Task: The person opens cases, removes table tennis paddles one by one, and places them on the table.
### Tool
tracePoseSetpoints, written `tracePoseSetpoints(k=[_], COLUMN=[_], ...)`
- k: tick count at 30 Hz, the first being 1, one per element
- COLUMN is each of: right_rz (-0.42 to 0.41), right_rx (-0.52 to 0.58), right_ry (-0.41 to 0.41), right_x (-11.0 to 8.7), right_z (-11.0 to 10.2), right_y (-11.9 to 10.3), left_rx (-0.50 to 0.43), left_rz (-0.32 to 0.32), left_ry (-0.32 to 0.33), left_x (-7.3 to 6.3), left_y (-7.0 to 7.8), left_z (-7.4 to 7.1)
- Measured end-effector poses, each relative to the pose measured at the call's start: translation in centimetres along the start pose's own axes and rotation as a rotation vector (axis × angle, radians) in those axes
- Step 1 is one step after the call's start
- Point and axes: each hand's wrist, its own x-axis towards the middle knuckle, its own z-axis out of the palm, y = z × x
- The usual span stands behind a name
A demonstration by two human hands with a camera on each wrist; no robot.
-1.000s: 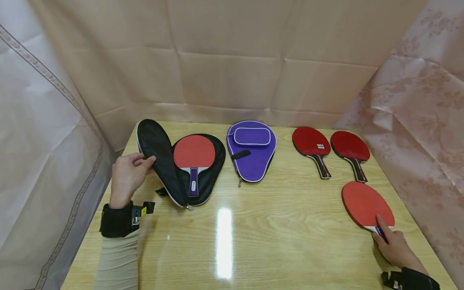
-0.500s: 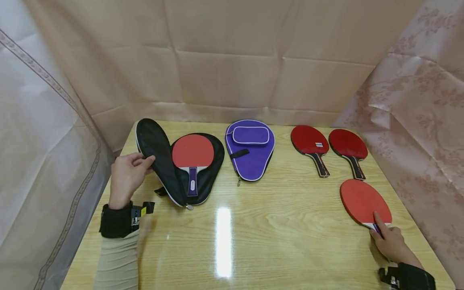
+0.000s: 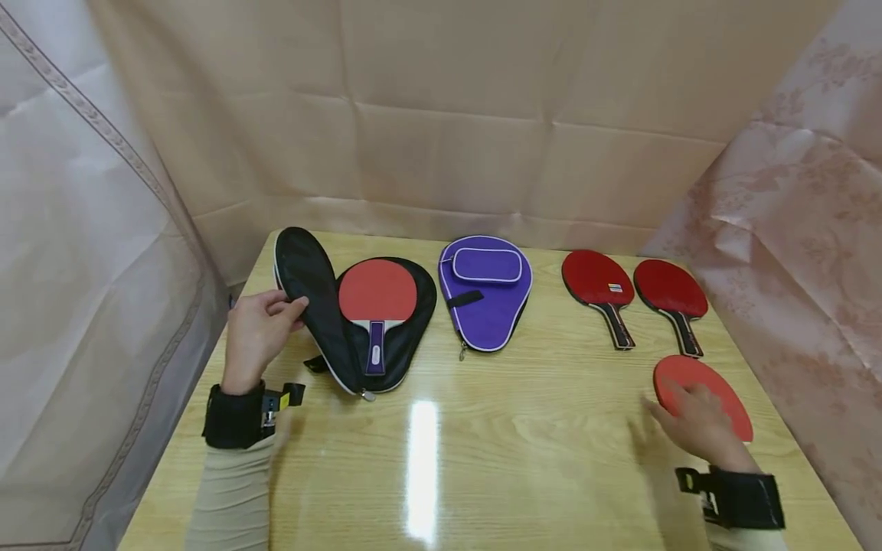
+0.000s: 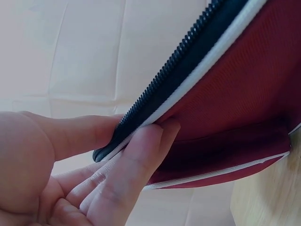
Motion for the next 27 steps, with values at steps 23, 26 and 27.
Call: tracePoseSetpoints(k=[23,26,27], right_rz=[-0.202,-0.214,-0.225], right_rx=[-0.011,0.003,0.014], right_ry=[-0.063,-0.054,-0.057], right_x=[12.4,12.5,12.5], right_z=[10.8,11.8,11.9], right_y=[-40.4,-41.0,-41.1], left_rx=[-0.035,-0.030,-0.024], left_rz=[0.033,0.038,0.037], left_ry=[0.054,0.062,0.065], left_x=[-1.2,-1.3,-1.3], left_y=[-0.3,-0.3,-0.3], left_z=[0.3,0.2,0.1])
